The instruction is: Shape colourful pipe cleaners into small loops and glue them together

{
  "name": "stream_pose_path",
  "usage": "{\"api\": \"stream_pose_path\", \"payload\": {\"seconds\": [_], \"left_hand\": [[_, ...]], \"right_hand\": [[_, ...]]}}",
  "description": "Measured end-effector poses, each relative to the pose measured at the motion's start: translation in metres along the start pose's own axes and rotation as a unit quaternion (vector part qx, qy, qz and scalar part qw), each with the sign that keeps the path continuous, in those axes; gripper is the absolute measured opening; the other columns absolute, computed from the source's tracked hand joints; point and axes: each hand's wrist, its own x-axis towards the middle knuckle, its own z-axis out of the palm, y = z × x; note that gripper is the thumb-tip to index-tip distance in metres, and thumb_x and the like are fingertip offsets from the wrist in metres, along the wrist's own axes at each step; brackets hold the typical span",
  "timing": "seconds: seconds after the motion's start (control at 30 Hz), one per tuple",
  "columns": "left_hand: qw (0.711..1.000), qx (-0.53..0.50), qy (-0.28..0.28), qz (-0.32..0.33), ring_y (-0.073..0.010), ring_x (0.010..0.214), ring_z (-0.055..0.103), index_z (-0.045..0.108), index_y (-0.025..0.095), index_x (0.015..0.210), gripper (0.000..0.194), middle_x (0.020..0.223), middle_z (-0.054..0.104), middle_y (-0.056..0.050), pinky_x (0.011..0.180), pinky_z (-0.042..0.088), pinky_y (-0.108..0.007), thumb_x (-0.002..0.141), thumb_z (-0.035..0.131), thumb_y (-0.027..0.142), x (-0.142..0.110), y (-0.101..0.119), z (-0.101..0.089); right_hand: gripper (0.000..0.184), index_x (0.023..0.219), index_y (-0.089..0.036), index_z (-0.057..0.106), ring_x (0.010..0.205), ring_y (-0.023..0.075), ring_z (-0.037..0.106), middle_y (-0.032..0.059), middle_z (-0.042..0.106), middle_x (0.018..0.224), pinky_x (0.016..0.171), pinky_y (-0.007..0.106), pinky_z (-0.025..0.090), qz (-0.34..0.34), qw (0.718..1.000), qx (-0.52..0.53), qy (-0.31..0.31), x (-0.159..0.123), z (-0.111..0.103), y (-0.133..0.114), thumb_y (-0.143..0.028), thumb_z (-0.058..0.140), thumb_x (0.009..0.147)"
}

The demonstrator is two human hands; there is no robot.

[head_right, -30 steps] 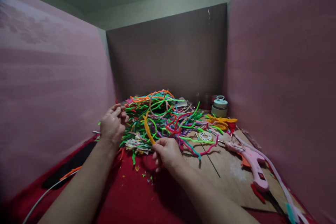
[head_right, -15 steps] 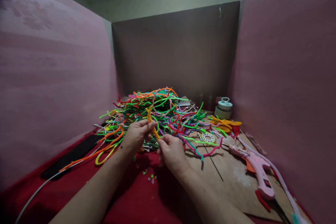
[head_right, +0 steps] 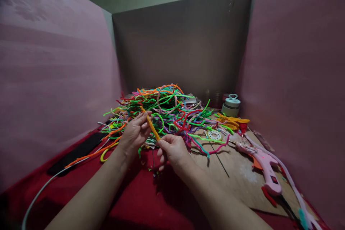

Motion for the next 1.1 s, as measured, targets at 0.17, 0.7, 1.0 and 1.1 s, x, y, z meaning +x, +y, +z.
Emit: {"api": "stream_pose_path", "payload": {"seconds": [0.17,0.7,1.0,1.1], "left_hand": [[0.996,0.049,0.035,0.063,-0.0001,0.035,0.029,0.063,0.013,0.074,0.013,0.048,0.041,0.007,0.033,0.021,-0.011,0.067,0.068,0.023,0.000,-0.003,0.004],[0.840,0.434,0.135,0.298,-0.0101,0.055,0.047,0.055,0.018,0.071,0.010,0.059,0.049,0.002,0.054,0.033,-0.021,0.080,0.050,0.018,0.017,-0.006,-0.009],[0.979,0.111,0.135,0.106,-0.0036,0.035,0.032,0.050,0.016,0.075,0.009,0.051,0.041,0.008,0.034,0.022,-0.017,0.075,0.053,0.024,0.022,0.014,-0.030],[0.987,0.155,0.006,-0.035,-0.0029,0.035,0.034,0.060,0.010,0.075,0.020,0.052,0.048,0.004,0.033,0.021,-0.017,0.061,0.069,0.020,0.004,0.008,-0.019]], "right_hand": [[0.029,0.066,-0.015,0.051,0.028,0.0078,0.043,-0.0050,0.053,0.044,0.025,0.022,0.041,0.007,1.000,-0.002,0.001,0.000,0.000,0.003,-0.039,0.065,0.061],[0.024,0.064,-0.015,0.051,0.027,0.0079,0.043,-0.0044,0.054,0.043,0.025,0.020,0.040,0.029,0.999,-0.011,-0.025,-0.006,0.000,0.000,-0.034,0.066,0.062],[0.021,0.069,-0.014,0.053,0.032,0.0084,0.047,-0.0035,0.056,0.048,0.029,0.022,0.045,-0.023,0.999,0.021,0.027,-0.005,-0.002,-0.004,-0.033,0.063,0.067],[0.019,0.069,-0.014,0.054,0.033,0.0085,0.048,-0.0032,0.057,0.049,0.030,0.022,0.045,-0.049,0.998,0.032,0.032,-0.004,-0.004,-0.005,-0.031,0.063,0.068]]}}
